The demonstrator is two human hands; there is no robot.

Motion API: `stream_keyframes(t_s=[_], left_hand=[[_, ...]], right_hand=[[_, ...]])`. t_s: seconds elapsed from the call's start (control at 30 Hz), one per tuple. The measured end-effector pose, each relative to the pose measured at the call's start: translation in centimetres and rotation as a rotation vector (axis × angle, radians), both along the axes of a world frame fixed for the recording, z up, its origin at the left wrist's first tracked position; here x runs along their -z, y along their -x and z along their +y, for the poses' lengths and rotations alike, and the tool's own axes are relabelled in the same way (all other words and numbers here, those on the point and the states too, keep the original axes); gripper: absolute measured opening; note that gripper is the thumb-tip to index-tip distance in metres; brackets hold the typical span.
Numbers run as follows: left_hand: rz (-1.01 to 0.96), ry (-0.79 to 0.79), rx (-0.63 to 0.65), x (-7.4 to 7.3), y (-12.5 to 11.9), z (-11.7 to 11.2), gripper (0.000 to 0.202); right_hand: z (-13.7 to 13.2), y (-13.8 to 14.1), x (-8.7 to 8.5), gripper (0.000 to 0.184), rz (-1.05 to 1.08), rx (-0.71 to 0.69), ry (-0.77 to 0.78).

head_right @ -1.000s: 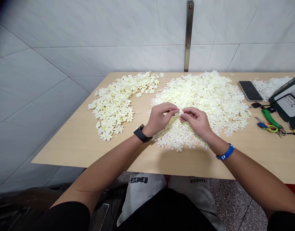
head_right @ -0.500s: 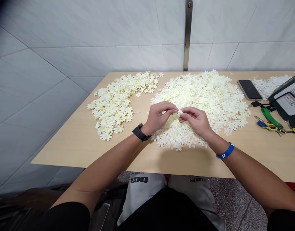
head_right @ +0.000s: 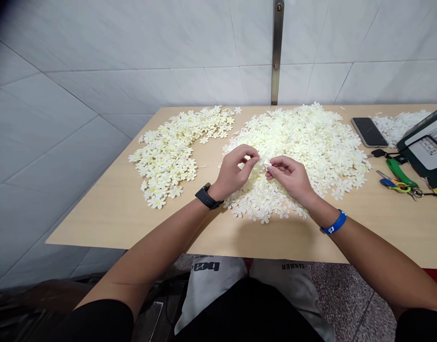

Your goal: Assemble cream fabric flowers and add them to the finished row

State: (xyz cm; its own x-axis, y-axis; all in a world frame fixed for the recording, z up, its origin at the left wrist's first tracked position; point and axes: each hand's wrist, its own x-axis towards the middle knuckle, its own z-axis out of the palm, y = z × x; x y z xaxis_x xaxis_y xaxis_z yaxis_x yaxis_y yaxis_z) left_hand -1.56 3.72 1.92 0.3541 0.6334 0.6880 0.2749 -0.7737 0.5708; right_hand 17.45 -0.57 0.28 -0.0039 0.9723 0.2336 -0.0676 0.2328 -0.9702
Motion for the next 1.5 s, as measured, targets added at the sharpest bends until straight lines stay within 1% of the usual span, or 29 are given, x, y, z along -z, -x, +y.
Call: stream_keyframes(t_s=[0.1, 0.27, 0.43, 0.77, 0.9, 1.1, 1.23, 1.37, 1.5], left_hand=[[-0.031, 0.025, -0.030, -0.04, -0.09, -0.01, 0.005], [-0.024, 0.002, 0.045, 0.27, -0.28, -0.05, 0.009], [-0.036, -0.028, 0.047, 0.59, -0.23, 0.11, 0.011], [-0.046, 0.016, 0.057, 0.22, -0.06, -0.02, 0.015], [-0.042, 0.031, 0.054, 0.19, -0.01, -0.06, 0.015], [-0.062, -0.003, 0.081, 0.07, 0.02, -0.05, 0.015], [-0.032, -0.004, 0.088, -0.09, -0.02, -0.11, 0.016], [-0.005, -0.010, 0.058, -0.02, -0.03, -0.11, 0.017], [-0.005, 0.021, 0.001, 0.13, -0.02, -0.03, 0.011]], right_hand=[[0.12, -0.18, 0.17, 0.029, -0.004, 0.027, -0.001], [0.15, -0.11, 0.12, 0.032, -0.014, 0.030, 0.000], [-0.03, 0.14, -0.17, 0.038, 0.003, 0.005, 0.021], [-0.03, 0.21, -0.30, 0.039, 0.000, -0.002, 0.016], [-0.06, 0.24, -0.39, 0.036, 0.016, -0.013, 0.011], [-0.13, 0.21, -0.38, 0.036, 0.012, -0.025, 0.010], [-0.20, 0.24, -0.46, 0.036, -0.027, -0.023, 0.004], [-0.21, 0.22, -0.39, 0.032, -0.025, -0.007, -0.022], [-0.20, 0.09, -0.16, 0.028, -0.025, 0.003, -0.013]])
